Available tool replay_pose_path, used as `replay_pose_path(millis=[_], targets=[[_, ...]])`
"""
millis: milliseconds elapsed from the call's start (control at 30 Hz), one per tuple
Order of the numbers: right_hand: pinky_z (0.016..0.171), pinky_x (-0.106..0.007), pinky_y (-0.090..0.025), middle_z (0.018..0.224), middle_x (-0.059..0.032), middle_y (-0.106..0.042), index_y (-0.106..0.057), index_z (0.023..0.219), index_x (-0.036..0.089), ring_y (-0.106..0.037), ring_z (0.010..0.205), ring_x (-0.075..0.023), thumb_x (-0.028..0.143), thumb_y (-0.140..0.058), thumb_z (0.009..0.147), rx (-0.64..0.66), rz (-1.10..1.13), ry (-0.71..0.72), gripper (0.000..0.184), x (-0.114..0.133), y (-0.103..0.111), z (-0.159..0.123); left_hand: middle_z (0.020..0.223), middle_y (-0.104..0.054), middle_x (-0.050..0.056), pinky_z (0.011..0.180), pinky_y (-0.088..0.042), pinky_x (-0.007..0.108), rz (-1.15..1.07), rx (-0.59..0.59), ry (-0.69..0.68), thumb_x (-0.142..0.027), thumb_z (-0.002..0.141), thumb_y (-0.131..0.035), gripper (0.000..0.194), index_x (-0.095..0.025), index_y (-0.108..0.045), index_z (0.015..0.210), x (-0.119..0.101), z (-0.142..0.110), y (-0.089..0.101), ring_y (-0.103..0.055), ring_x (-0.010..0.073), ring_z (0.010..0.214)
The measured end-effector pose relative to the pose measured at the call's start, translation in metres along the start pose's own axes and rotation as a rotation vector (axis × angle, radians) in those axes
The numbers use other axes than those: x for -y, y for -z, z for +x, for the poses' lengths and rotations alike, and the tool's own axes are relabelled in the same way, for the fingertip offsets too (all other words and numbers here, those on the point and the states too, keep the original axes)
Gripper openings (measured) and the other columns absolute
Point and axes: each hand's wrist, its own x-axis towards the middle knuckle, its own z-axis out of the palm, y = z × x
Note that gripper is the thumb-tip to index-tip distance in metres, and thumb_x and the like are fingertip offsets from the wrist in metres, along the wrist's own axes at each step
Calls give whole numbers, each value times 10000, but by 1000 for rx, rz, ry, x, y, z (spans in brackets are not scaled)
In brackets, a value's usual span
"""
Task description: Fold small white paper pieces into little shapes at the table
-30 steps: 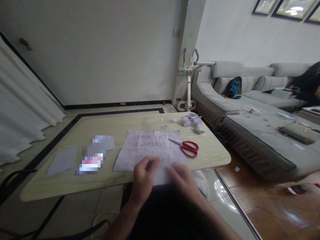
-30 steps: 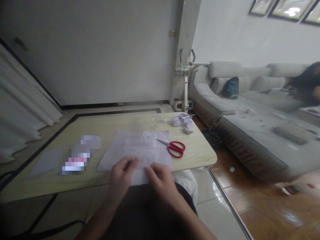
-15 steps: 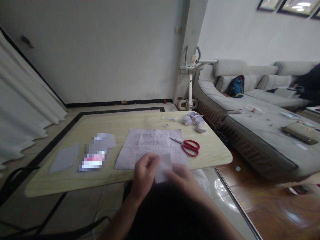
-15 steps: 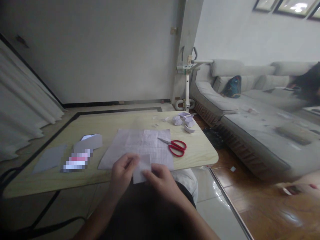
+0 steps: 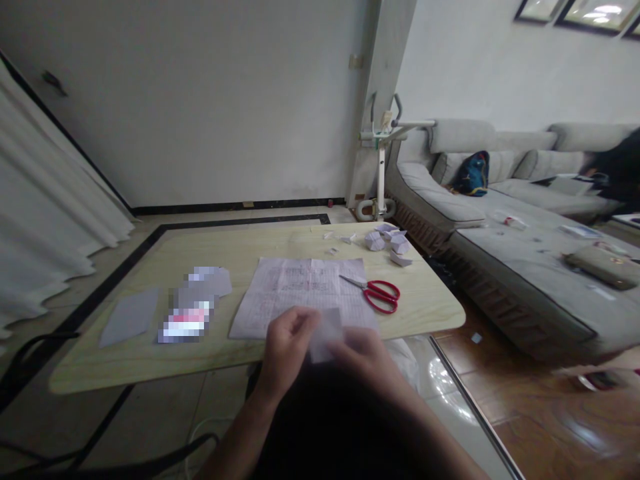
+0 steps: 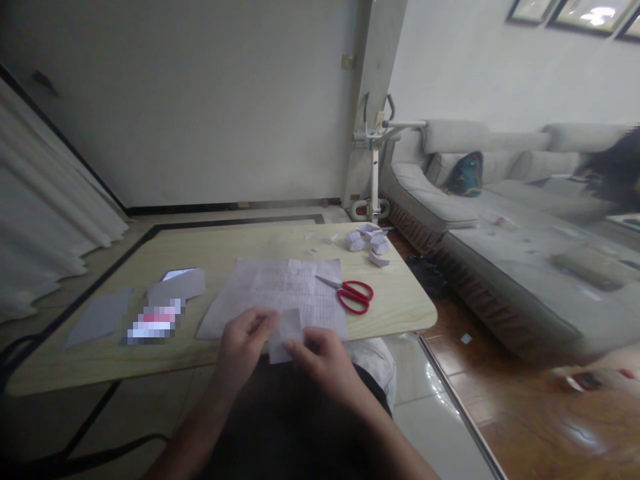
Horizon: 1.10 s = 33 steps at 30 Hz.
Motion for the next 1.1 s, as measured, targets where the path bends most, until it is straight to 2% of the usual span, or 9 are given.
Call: replay_pose_path(millis=[200, 367, 500, 667, 767, 867, 967, 1033, 1100], targets=[[487, -225, -276, 575, 47, -377, -456, 595, 174, -367, 560, -106, 433, -596, 849, -60, -42, 43, 389, 0, -1, 2, 710, -741, 22, 588, -508, 226, 9, -8, -6, -319, 827, -651, 168, -161, -692, 787, 1, -1, 0, -689, 185, 679], [504, -235, -298, 590, 39, -388, -429, 606, 187, -368, 566, -112, 466, -489, 922, -96, -18, 144, 426, 0, -2, 1, 691, -730, 23, 579, -498, 232, -15, -28, -11, -325, 810, -657, 178, -159, -693, 758, 0, -3, -2, -674, 186, 662], [521, -238, -319, 608, 37, -390, -434, 631, 189, -377, 578, -119, 521, -479, 916, -53, 74, 137, 440, 1, -2, -2, 669, -717, 11, 561, -485, 216, -87, -34, 56, -309, 768, -685, 159, -155, -702, 734, -3, -3, -2, -649, 164, 630], [510, -246, -300, 611, 42, -367, -421, 632, 197, -355, 570, -121, 540, -488, 902, -38, 147, 95, 441, 5, 0, -4, 605, -665, -14, 522, -455, 205, -175, 39, 167, -313, 761, -690, 171, -149, -705, 715, -7, -1, 0, -597, 135, 561], [512, -244, -311, 601, 41, -375, -411, 621, 199, -368, 576, -124, 528, -480, 907, -84, 101, 95, 441, 7, 1, -3, 611, -662, -10, 547, -457, 208, -124, 38, 118, -321, 764, -693, 187, -150, -701, 689, -9, -1, 1, -596, 140, 586], [519, -240, -322, 583, 40, -398, -415, 607, 198, -383, 574, -124, 498, -479, 911, -165, 30, 156, 432, 6, 0, 0, 644, -678, -1, 580, -472, 218, -79, 32, 70, -339, 777, -685, 203, -154, -697, 693, -7, -1, 0, -617, 157, 632], [513, -238, -316, 575, 36, -419, -435, 602, 194, -395, 568, -123, 446, -485, 912, -234, -27, 205, 403, 4, -1, 2, 718, -707, 20, 634, -499, 240, -79, 36, 88, -373, 786, -683, 224, -150, -704, 780, -3, -1, -1, -653, 185, 710], [511, -241, -317, 573, 34, -420, -441, 598, 194, -395, 561, -124, 430, -483, 910, -283, -38, 195, 393, 3, 0, 3, 768, -723, 38, 654, -513, 261, -107, 97, 135, -394, 786, -688, 269, -141, -705, 875, 2, -2, -1, -670, 202, 740], [522, -245, -335, 579, 30, -431, -460, 604, 192, -407, 569, -130, 425, -498, 899, -326, -22, 169, 378, 3, 1, 3, 771, -728, 47, 638, -517, 266, -139, 170, 168, -389, 779, -700, 278, -135, -699, 891, 6, -3, -1, -677, 205, 721]])
